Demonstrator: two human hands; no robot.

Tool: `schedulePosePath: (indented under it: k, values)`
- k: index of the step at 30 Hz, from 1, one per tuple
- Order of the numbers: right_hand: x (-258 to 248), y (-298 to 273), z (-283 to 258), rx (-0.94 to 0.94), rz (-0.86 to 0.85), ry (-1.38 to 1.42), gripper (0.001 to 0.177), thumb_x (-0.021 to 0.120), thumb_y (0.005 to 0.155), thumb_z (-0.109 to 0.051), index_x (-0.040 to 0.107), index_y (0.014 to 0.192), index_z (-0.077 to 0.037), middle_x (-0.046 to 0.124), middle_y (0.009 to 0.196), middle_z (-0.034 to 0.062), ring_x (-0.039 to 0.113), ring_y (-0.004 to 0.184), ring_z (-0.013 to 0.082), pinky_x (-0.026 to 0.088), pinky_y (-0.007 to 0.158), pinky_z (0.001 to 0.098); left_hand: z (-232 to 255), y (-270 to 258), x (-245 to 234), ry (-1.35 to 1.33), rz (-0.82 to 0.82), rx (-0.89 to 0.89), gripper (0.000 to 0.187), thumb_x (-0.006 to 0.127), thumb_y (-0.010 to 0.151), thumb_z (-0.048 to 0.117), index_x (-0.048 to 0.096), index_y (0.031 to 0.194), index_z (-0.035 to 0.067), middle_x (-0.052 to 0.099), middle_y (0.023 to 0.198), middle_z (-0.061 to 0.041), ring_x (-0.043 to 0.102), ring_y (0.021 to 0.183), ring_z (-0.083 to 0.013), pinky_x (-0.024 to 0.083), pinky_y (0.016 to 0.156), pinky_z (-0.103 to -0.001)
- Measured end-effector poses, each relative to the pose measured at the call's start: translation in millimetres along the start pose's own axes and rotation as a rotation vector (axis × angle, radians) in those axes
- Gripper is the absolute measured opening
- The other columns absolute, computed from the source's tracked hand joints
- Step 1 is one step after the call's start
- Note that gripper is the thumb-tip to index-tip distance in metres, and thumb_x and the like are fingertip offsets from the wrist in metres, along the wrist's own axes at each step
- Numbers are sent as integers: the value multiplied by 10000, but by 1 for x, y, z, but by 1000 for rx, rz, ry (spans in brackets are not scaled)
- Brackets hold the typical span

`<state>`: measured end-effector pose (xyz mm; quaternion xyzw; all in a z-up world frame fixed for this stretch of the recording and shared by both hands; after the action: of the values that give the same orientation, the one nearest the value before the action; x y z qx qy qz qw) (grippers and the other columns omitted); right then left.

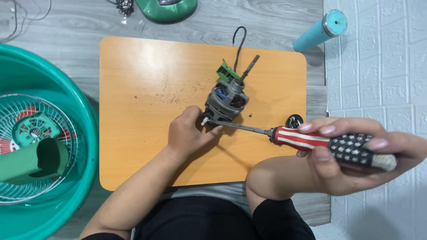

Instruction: Disassembling and reassembling a fan motor using a screwdriver

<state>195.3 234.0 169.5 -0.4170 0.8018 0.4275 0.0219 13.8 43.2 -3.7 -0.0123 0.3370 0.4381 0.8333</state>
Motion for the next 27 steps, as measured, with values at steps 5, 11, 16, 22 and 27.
schedulePosePath:
  k: [5, 11, 16, 22, 27]
  values:
    - [24, 12, -8, -94, -125, 4, 637, 735, 814, -15, 286, 1239, -170, 616, 1080, 177, 728, 922, 239, 731, 837, 374, -6, 0, 4, -10, -27, 19, 445, 900, 744, 319, 524, 802, 88, 522, 694, -17, 485, 503, -141, 409, 441, -273]
    - [49, 13, -14, -86, -96, 140, 628, 789, 765, 10, 360, 1201, -135, 640, 1077, 196, 745, 918, 224, 735, 844, 364, -7, 2, 6, 7, -66, 7, 494, 916, 776, 383, 512, 784, 98, 509, 701, -16, 467, 483, -133, 396, 417, -273]
    - [56, 12, -14, -86, -95, 169, 609, 800, 758, 45, 375, 1163, -119, 638, 1074, 198, 746, 931, 230, 732, 851, 364, -7, 1, 9, 21, -52, 35, 487, 885, 811, 399, 509, 782, 91, 513, 708, -27, 472, 476, -138, 397, 406, -275]
    - [75, 11, -20, -49, -71, 145, 576, 818, 759, 58, 397, 1120, -100, 647, 1062, 192, 758, 934, 264, 722, 858, 367, -6, 1, 11, 12, -51, 35, 479, 927, 739, 338, 534, 811, 74, 526, 718, -39, 497, 499, -157, 416, 435, -300]
    - [79, 10, -24, -15, -56, 109, 530, 811, 717, 61, 430, 1051, -95, 665, 987, 197, 755, 873, 272, 707, 799, 379, -1, 2, 15, 10, -47, 118, 273, 843, 765, 199, 592, 802, 99, 610, 730, -21, 514, 503, -110, 398, 426, -235]
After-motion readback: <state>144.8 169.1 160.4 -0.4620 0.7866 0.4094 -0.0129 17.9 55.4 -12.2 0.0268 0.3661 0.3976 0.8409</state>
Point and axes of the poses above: each hand's wrist, its own y-axis towards the middle knuckle, its own x-axis out of the palm, z = x × y, the point moved 4 cm from there along y, towards the middle knuckle
